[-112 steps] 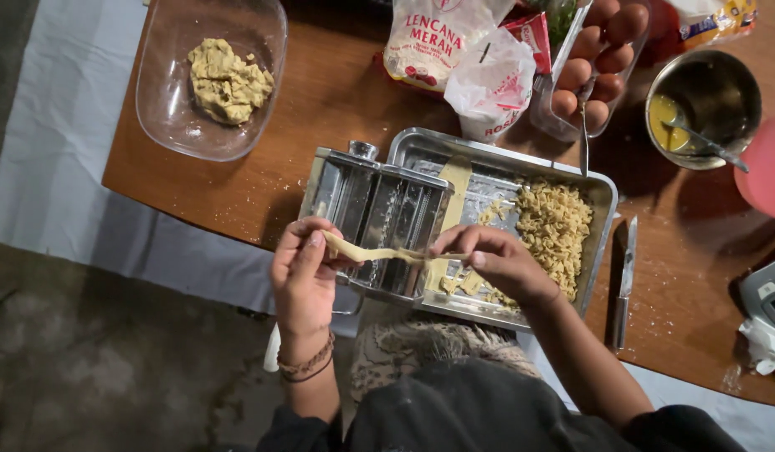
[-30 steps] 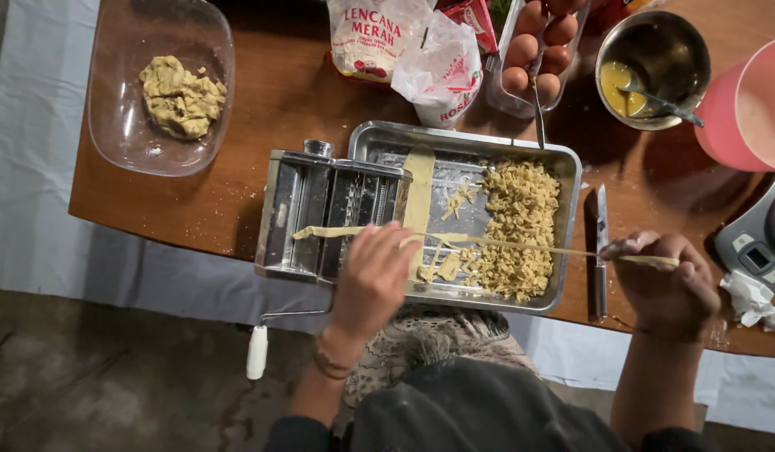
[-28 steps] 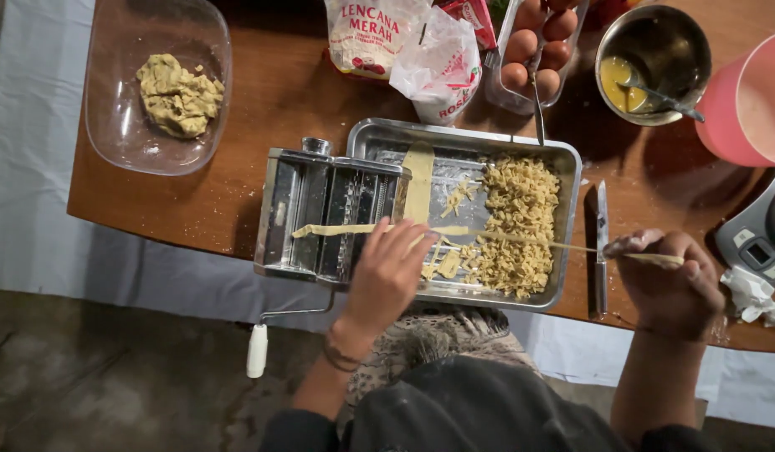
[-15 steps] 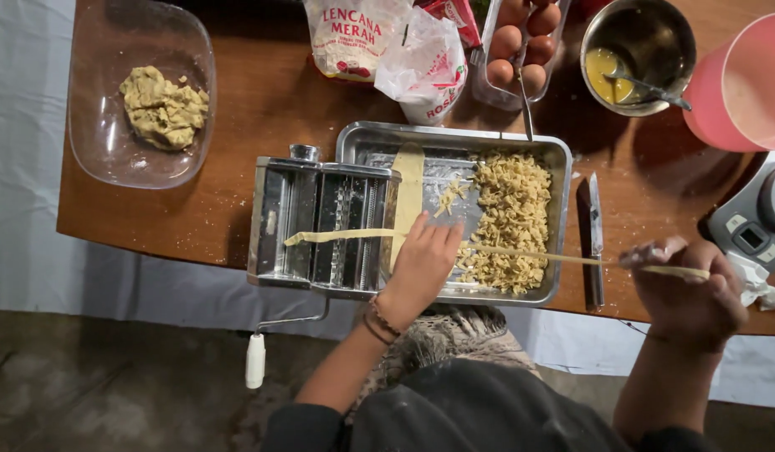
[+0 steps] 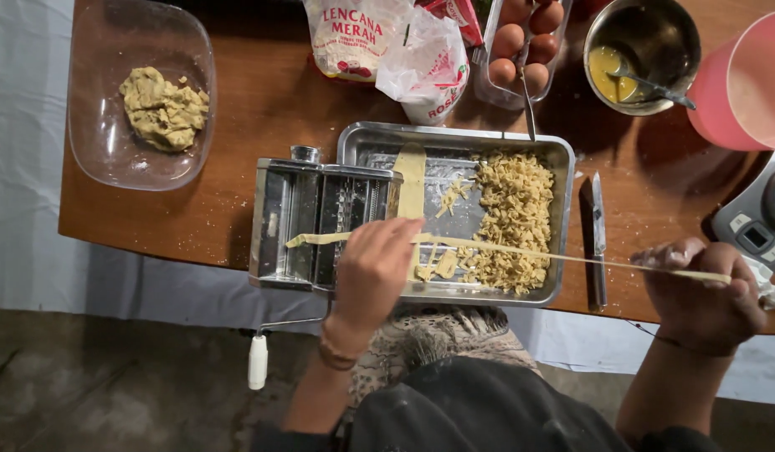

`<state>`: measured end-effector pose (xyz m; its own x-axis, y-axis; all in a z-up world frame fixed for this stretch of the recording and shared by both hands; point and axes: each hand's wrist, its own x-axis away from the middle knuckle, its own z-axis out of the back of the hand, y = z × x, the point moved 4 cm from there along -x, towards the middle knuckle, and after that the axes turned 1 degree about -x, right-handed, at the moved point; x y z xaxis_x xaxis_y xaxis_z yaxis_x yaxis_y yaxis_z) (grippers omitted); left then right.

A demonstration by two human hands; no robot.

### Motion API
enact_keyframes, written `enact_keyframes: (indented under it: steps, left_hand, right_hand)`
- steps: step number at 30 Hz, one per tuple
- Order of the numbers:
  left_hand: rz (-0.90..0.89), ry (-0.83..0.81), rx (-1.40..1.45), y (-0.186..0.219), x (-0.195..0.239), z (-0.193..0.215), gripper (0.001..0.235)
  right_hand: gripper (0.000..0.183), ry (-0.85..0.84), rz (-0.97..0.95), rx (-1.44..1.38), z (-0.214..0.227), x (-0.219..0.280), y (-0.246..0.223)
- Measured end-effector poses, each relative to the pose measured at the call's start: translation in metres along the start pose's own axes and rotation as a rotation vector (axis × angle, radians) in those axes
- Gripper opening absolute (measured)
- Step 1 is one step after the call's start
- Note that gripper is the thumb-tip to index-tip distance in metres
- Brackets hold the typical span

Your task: Using a knife to cut long, thin strands of dough into shorter pieces within a metal tray.

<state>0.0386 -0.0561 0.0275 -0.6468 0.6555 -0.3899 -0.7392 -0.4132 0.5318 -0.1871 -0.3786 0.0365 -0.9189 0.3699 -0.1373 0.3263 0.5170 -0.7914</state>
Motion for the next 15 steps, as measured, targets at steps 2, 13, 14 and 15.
enact_keyframes:
  steps: [2, 13, 14, 15]
  left_hand:
    - [0.039, 0.038, 0.022, -0.016, 0.007, 0.003, 0.031]
    - [0.291, 0.095, 0.186, -0.059, 0.029, 0.034, 0.031]
    - [0.311, 0.093, 0.182, -0.062, 0.030, 0.036, 0.030]
    - [0.332, 0.092, 0.179, -0.065, 0.030, 0.038, 0.030]
  right_hand:
    - [0.017, -0.024, 0.009, 0.004, -0.002, -0.001, -0.001]
    - [0.015, -0.057, -0.008, 0.015, -0.010, -0.004, -0.008]
    - [0.017, -0.063, -0.003, 0.033, -0.011, -0.006, -0.009]
    - [0.021, -0.069, 0.003, 0.050, -0.012, -0.007, -0.010]
